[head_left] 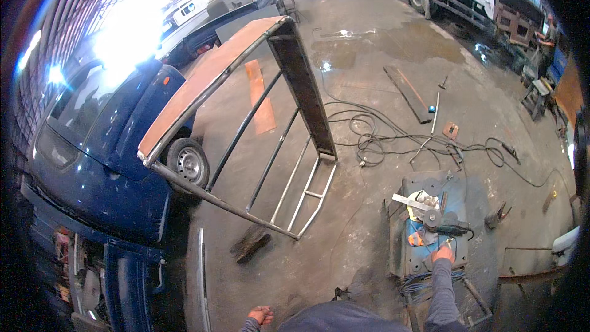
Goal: The person walks through a workshop, picks up a metal frame with a wooden panel, and uses a handheld angle grinder to grind the metal edges. Sparks are visible during grinding. The person repositions the frame and continues grinding along different sections.
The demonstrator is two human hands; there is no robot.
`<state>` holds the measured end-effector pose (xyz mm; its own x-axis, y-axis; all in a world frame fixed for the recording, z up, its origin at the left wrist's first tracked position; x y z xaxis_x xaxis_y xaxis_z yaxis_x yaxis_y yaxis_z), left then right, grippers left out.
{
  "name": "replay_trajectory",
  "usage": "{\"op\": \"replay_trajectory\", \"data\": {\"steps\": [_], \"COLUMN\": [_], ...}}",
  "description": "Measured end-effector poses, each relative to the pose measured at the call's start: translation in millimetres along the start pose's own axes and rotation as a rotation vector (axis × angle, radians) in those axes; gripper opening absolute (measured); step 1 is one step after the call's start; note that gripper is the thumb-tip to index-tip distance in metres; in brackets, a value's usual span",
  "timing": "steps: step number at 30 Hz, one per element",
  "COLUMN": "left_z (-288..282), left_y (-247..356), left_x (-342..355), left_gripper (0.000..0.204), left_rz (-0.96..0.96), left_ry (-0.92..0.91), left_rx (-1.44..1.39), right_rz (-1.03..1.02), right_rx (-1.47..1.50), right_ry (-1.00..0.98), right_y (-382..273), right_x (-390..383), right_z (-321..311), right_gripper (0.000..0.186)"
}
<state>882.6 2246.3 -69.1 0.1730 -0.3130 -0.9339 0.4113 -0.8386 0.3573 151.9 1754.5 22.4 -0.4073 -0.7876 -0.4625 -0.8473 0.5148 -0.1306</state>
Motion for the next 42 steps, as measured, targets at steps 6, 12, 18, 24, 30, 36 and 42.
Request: {"op": "replay_trajectory", "data": {"steps": [6,12,18,24,30,36,42], "left_z": [-3,-29,-81,-163,-203,-251,-318], "left_y": [0,-54,-106,-66,51,86,139], "left_x": [18,29,22,-33,-160,-169,-115], "left_gripper": [0.035,0.034,0.013,0.047,0.055,0.036,0.013], "left_rz": [0.036,0.028,0.072,0.393,0.791,0.893,0.839], "left_ry": [-0.02,-0.093,-0.161,-0.16,-0.496,-0.351,-0.141], "left_rx": [0.001,-0.158,-0.411,-0.343,-0.702,-0.65,-0.671], "right_rz": [-0.26,-0.423,-0.753,-0.888,-1.037,-0.939,-0.855], "right_rx": [0.223,0.464,0.075,0.166,0.091,0.037,0.158], "right_ry": [-0.139,-0.567,-0.794,-1.226,-1.567,-1.762,-1.841], "right_y": [-49,-163,-314,-421,-488,-546,-638], "right_x": [-67,-193,-363,-540,-689,-716,-709], "right_z": [-8,67,141,241,302,351,393], "right_gripper": [0.043,0.041,0.045,0.04,0.032,0.028,0.037]}}
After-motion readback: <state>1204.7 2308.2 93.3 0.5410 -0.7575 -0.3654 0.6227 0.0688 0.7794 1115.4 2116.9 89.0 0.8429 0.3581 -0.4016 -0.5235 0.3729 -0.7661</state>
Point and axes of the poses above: each hand's wrist, its own x-axis towards the middle knuckle, its own z-axis out of the palm, y = z × x, the point moved 10 cm from there along x, towards the middle knuckle, and after that the axes turned 10 degrees about -y, right-handed, at the moved point
